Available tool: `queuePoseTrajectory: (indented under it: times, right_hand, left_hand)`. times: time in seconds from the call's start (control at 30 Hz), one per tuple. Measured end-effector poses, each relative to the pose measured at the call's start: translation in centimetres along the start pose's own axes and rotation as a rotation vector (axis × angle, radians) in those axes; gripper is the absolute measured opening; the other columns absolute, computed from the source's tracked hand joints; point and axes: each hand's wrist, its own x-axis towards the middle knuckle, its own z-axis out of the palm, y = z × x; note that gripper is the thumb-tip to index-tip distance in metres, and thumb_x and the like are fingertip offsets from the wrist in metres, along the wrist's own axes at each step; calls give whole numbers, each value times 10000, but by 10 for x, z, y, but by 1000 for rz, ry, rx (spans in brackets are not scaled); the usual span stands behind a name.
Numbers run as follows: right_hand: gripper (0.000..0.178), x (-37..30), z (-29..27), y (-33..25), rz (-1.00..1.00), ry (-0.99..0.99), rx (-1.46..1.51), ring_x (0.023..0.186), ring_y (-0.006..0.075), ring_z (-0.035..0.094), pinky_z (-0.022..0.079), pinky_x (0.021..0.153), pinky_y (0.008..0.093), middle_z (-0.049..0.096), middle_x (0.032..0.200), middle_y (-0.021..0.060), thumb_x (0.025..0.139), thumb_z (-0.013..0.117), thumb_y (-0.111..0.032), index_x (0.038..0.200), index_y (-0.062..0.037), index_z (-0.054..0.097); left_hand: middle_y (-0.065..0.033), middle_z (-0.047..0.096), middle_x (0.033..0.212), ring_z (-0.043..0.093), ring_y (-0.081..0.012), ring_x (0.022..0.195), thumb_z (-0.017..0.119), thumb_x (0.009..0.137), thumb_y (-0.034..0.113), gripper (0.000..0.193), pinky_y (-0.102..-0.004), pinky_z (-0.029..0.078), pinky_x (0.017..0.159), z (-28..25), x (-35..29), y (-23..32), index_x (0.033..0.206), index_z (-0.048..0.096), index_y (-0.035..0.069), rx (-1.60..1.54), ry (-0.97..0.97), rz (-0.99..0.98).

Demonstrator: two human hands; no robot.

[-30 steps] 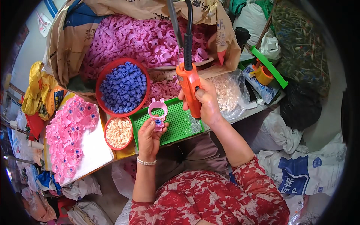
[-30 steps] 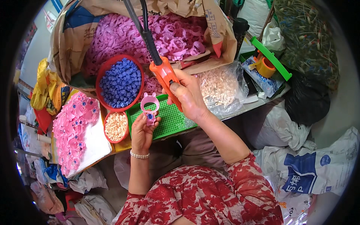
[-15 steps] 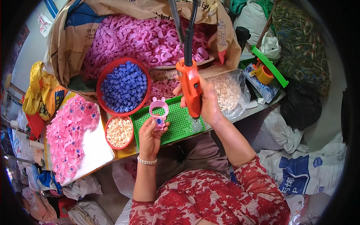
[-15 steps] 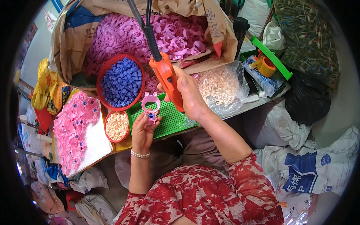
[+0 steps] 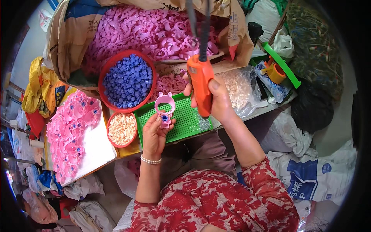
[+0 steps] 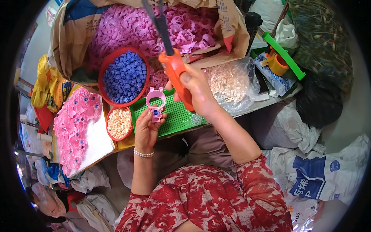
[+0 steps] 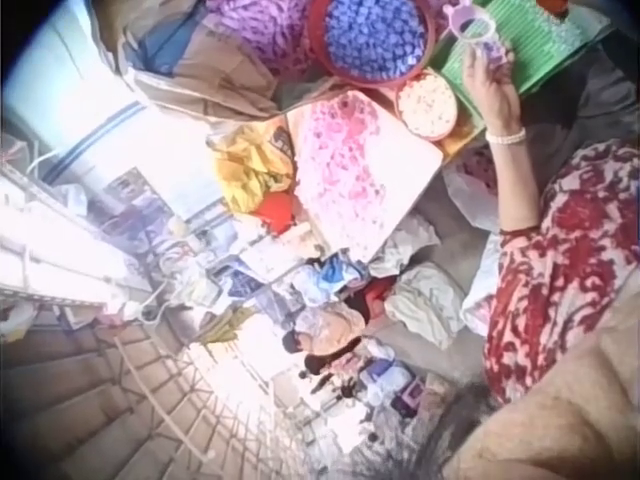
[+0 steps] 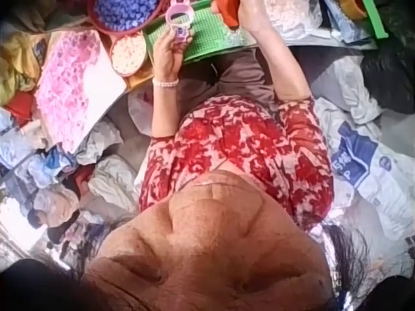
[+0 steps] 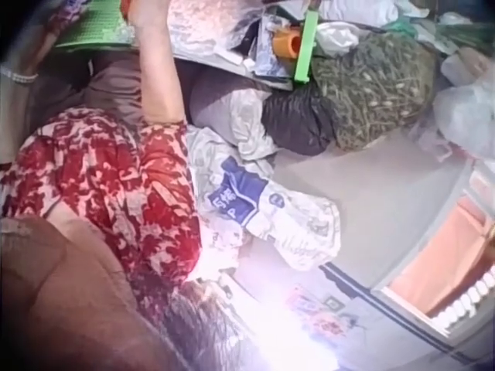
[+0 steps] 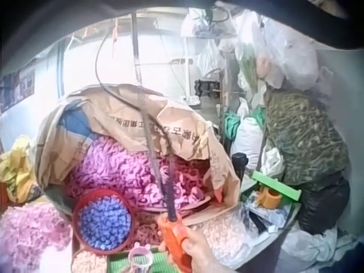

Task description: Assembling small plastic toy components using a handheld heat/glue tool.

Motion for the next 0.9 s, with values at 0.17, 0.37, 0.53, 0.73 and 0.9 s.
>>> queuePoseTrajectory:
  times: [0.17,0.37,0.53,0.73,0.9]
  right_hand:
    - [863,-6,3,5,145,-17,348,559,224,606,505,510,271,606,873,221,797,395,-682,1167,96,447]
    - [953,-7,0,-4,258,-450,809,390,276,557,460,340,328,586,715,336,749,366,-751,986,164,492]
    - [949,-8,2,-12,272,-610,883,364,274,537,461,342,326,582,703,333,794,301,-742,980,169,488]
    - [941,-9,-2,-4,325,-528,780,376,253,543,462,360,327,578,695,310,749,398,-753,994,149,502]
    - [844,-14,10,1,179,-307,219,521,189,590,479,475,273,606,841,235,667,635,-633,1069,96,503]
  left_hand:
    - [-162,643,969,663,-236,834,491,925,115,269,-288,564,696,0,-1,-1,1137,520,-48,-17,0,-2]
    - [-158,644,961,663,-230,829,494,925,119,279,-286,563,703,-3,1,-1,1144,516,-52,-18,-11,-13]
    - [-153,644,959,663,-231,830,493,924,117,284,-287,563,704,-4,-3,1,1150,515,-54,-40,-16,-7]
    - [-151,639,976,661,-231,843,491,927,120,293,-289,561,713,-7,-4,-2,1162,509,-54,-47,-27,-4]
    - [-142,628,1003,654,-237,874,496,930,129,294,-292,556,735,-9,-4,0,1161,504,-52,-41,-15,-12]
